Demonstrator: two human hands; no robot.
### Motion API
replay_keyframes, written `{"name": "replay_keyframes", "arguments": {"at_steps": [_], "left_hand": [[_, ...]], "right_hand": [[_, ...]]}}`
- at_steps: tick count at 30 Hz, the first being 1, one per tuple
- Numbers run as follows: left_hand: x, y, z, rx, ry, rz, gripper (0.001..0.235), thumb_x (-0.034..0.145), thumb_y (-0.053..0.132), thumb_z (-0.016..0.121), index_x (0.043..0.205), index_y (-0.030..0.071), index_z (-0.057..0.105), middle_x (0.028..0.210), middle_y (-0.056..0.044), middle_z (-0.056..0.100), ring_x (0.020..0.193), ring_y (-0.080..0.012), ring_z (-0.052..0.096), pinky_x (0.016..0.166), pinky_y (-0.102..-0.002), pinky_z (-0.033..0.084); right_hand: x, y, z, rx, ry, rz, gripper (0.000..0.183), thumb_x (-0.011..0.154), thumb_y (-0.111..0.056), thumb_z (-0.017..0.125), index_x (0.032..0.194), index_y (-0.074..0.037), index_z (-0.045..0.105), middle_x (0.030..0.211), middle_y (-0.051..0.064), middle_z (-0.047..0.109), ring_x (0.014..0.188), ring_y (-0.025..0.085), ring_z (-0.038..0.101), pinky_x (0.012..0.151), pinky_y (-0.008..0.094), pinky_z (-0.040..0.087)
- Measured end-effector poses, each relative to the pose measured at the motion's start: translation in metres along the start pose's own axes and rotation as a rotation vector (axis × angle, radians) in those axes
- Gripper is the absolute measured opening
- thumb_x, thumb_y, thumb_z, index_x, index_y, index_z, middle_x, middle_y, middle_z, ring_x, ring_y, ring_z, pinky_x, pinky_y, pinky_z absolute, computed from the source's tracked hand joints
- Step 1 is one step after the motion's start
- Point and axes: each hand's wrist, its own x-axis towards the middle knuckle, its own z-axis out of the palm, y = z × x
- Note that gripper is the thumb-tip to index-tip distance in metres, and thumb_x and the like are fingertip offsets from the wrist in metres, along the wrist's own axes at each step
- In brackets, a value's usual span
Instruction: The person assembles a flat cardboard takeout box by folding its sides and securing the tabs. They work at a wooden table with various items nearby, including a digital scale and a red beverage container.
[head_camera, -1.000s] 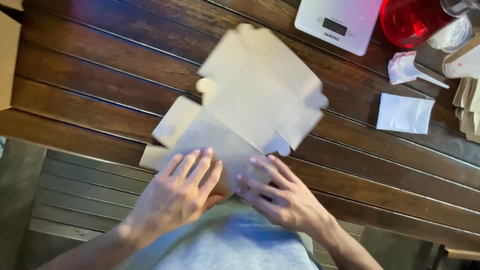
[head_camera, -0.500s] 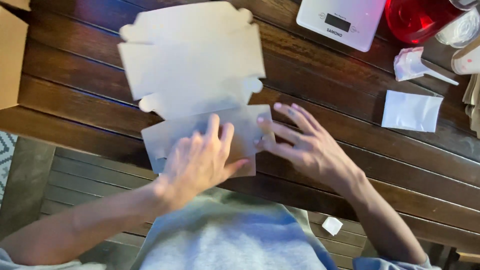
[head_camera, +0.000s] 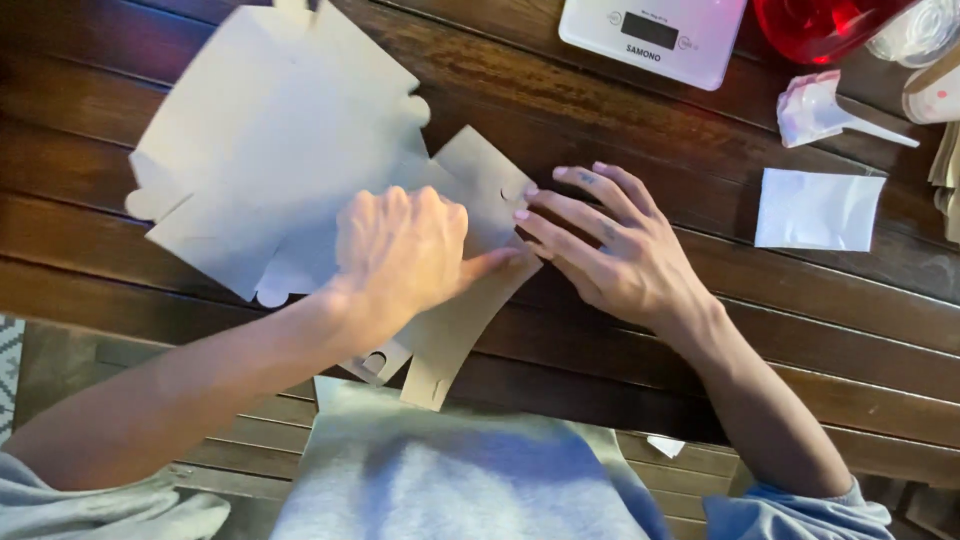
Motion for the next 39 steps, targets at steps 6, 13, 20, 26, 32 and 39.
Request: {"name": "replay_keyframes", "arguments": {"at_steps": [6,13,20,26,32,39], "left_hand": [[0.009,0.002,0.005,0.076,0.182,0.084,0.090,0.102,0.096,0.036,0.053,0.022,0.057,0.047,0.006,0.051,0.044,-0.0144,0.056,0.040,-0.031,0.035],[0.033,0.006,-0.028,-0.032,-0.231,0.044,0.067,0.106,0.077,0.039,0.088,0.026,0.078,0.072,-0.002,0.071,0.070,-0.0317,0.074,0.053,-0.041,0.051],[0.037,0.018,-0.018,-0.118,-0.124,0.266,0.056,0.117,0.044,0.041,0.072,0.023,0.065,0.059,-0.001,0.060,0.057,-0.0255,0.069,0.044,-0.039,0.048],[0.036,0.030,0.007,-0.147,-0.035,0.469,0.019,0.076,-0.001,0.060,0.083,0.016,0.059,0.058,0.002,0.063,0.051,-0.0289,0.069,0.042,-0.043,0.053],[0.040,-0.004,0.003,-0.336,0.246,1.010,0.050,0.078,0.003,0.061,0.127,-0.001,0.061,0.072,-0.004,0.055,0.044,-0.0227,0.056,0.041,-0.038,0.048],[0.046,-0.016,-0.005,-0.432,0.455,1.233,0.016,0.101,-0.004,0.052,0.093,0.001,0.064,0.081,-0.007,0.053,0.062,-0.0206,0.051,0.057,-0.030,0.043]], "right_hand": [[0.001,0.003,0.001,0.164,0.154,0.086,0.015,0.104,-0.010,0.068,0.117,-0.004,0.074,0.124,0.010,0.072,0.116,0.037,0.066,0.100,0.048,0.050],[-0.003,0.014,0.001,0.193,0.103,0.084,0.026,0.098,-0.024,0.080,0.119,-0.011,0.074,0.126,0.007,0.071,0.116,0.036,0.066,0.102,0.051,0.049],[-0.006,0.026,0.001,0.129,0.063,0.198,0.028,0.095,-0.036,0.083,0.118,-0.021,0.076,0.130,-0.003,0.068,0.118,0.035,0.054,0.099,0.053,0.038],[-0.007,0.039,-0.006,0.069,0.003,0.196,0.019,0.097,-0.036,0.081,0.115,-0.033,0.077,0.133,-0.001,0.062,0.113,0.035,0.053,0.097,0.054,0.033],[-0.014,0.050,-0.002,0.157,0.006,0.197,0.018,0.098,-0.034,0.077,0.116,-0.036,0.075,0.131,-0.005,0.065,0.116,0.034,0.052,0.095,0.056,0.032],[-0.009,0.050,-0.003,0.186,-0.014,0.220,0.022,0.097,-0.031,0.077,0.118,-0.038,0.074,0.131,-0.005,0.065,0.116,0.032,0.052,0.093,0.055,0.031]]}}
